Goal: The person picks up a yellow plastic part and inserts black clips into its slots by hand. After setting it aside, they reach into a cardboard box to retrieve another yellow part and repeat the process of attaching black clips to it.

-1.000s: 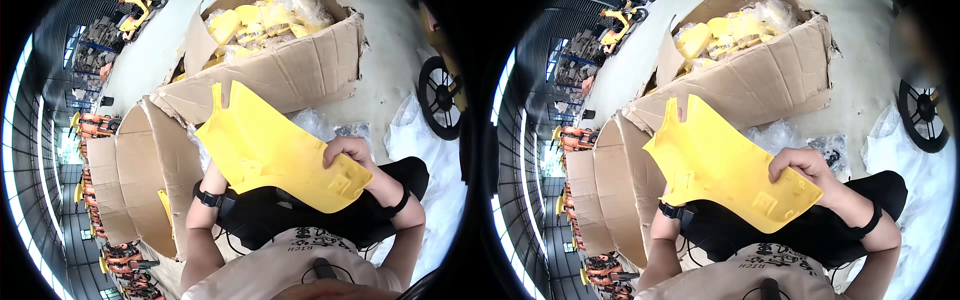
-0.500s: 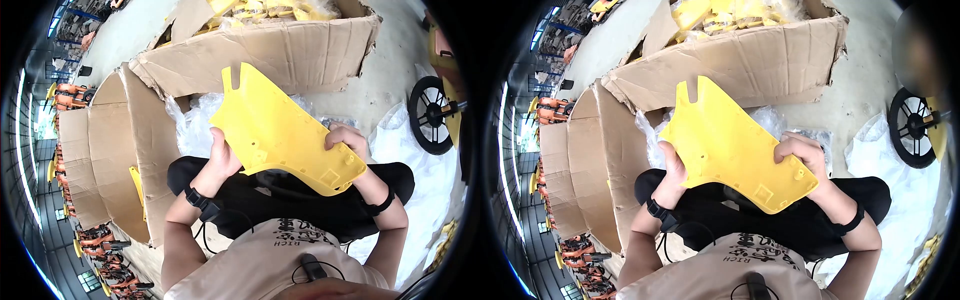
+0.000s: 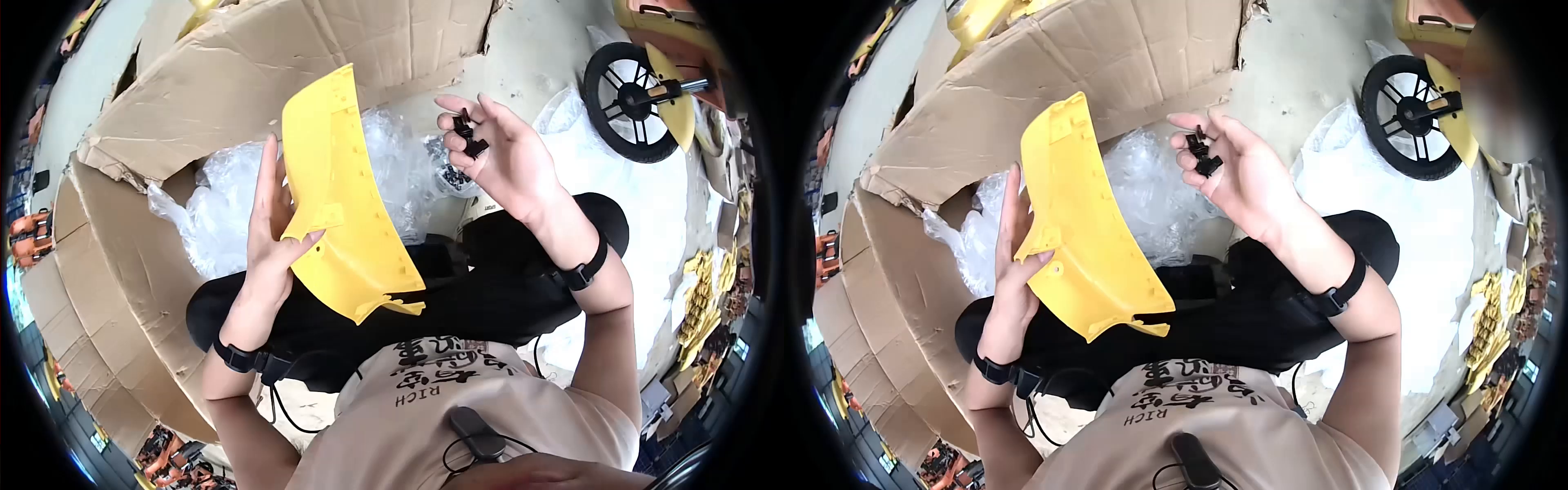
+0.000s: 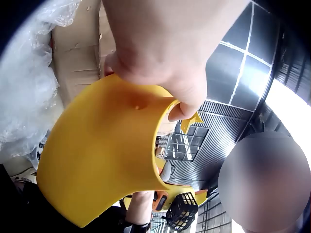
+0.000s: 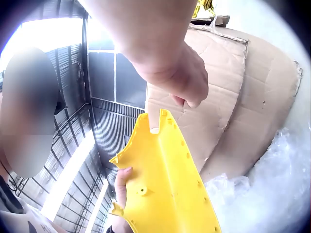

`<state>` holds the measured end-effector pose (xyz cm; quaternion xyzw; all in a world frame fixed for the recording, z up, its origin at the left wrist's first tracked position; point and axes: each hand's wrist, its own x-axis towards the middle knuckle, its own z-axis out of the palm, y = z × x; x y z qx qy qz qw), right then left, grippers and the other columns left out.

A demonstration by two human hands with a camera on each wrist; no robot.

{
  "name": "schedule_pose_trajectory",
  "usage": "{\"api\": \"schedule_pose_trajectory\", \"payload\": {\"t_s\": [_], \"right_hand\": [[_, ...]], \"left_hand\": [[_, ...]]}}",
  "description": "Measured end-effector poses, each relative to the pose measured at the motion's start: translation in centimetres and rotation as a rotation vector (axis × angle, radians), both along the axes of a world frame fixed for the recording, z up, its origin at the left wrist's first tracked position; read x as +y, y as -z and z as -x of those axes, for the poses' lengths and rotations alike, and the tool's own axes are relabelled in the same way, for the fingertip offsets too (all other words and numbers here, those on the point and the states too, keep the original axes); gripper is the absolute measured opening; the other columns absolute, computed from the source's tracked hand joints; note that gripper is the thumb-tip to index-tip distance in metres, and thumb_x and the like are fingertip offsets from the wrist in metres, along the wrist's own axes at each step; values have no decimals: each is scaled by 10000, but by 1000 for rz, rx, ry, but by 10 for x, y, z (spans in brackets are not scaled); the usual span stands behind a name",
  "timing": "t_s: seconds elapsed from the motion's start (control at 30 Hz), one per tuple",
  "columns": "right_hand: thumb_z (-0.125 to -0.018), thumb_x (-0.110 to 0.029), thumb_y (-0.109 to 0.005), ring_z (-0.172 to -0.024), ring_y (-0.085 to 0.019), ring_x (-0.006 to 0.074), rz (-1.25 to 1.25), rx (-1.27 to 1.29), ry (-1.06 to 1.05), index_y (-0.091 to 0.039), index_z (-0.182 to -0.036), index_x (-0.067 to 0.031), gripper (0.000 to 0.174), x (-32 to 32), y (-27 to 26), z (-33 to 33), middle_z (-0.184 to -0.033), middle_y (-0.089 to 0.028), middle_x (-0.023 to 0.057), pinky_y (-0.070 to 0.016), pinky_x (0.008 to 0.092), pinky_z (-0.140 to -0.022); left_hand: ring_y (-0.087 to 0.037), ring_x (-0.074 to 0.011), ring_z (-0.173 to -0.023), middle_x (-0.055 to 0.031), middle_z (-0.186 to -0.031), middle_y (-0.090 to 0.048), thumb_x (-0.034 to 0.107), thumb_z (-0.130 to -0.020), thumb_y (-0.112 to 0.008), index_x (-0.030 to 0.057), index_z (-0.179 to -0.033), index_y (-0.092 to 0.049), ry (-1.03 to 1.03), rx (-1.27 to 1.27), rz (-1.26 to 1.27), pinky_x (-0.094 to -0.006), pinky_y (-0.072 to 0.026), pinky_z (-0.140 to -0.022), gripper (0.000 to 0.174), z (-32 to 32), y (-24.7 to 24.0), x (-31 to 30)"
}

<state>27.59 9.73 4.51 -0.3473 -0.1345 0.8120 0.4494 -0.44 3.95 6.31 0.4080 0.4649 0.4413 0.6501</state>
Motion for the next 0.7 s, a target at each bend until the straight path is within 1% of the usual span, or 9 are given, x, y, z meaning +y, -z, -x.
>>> {"api": "schedule_pose_trajectory", "payload": {"t_s": [0.13,0.23,0.27,0.37,0.43,0.47,0.53,0.6,0.7], "right_hand": [[-1037,-224,-400,-790,-464,141,-94,-15,-113,-515,-1314,55,410,-4,0,2,-1036,-603,103,-398,266,-685],[-1032,-173,-429,-759,-455,122,-141,-83,-182,-541,-1291,39,353,-9,3,6,-1019,-609,101,-378,251,-649],[-1033,-164,-457,-726,-439,108,-163,-94,-203,-546,-1266,6,302,-10,5,8,-1016,-614,105,-359,237,-626],[-1041,-186,-446,-693,-422,89,-183,-86,-220,-503,-1256,-1,289,-15,6,16,-999,-584,105,-350,210,-593],[-1044,-201,-447,-687,-415,86,-198,-110,-226,-500,-1238,-15,273,-18,5,21,-992,-583,105,-343,206,-588],[-1047,-216,-448,-681,-407,83,-224,-134,-221,-497,-1219,-30,258,-17,4,23,-986,-582,106,-337,202,-584],[-1047,-221,-450,-682,-406,83,-256,-121,-255,-499,-1206,-34,250,-16,6,24,-978,-580,105,-338,202,-583],[-1047,-226,-453,-683,-404,83,-286,-108,-284,-500,-1193,-38,243,-16,9,21,-971,-577,103,-339,203,-582],[-1039,-251,-485,-727,-428,101,-252,25,-372,-504,-1195,-70,239,-16,17,14,-1034,-621,116,-360,227,-643]], "left_hand": [[-367,-298,-1386,-165,-1558,-259,81,-700,-657,91,-1572,-98,21,-82,135,-408,-310,-1138,1035,-4,25,-5],[-373,-284,-1383,-158,-1553,-283,72,-689,-653,80,-1568,-122,27,-28,161,-402,-296,-1141,1027,-5,32,-6],[-373,-284,-1383,-158,-1553,-283,72,-689,-653,80,-1568,-122,17,-35,169,-402,-296,-1141,1027,-5,36,-7],[-368,-270,-1392,-144,-1558,-293,66,-684,-639,73,-1565,-140,54,41,62,-393,-282,-1146,1013,-2,47,-8],[-349,-281,-1399,-140,-1557,-281,281,-674,-781,86,-1568,-131,45,149,-41,-400,-268,-1156,1122,-1,52,-7],[-349,-281,-1399,-140,-1557,-281,281,-674,-781,86,-1568,-131,37,148,-39,-400,-268,-1156,1122,-1,52,-6],[-338,-264,-1419,-125,-1568,-294,91,-684,-665,66,-1560,-164,38,105,-34,-395,-262,-1153,1009,1,49,-3],[-332,-266,-1423,-124,-1569,-292,105,-685,-674,70,-1559,-169,36,52,3,-399,-254,-1157,1010,0,48,-4],[-309,-266,-1440,-102,-1585,-267,153,-688,-677,89,-1563,-168,88,-4,39,-406,-229,-1171,1014,1,48,-6]]}}
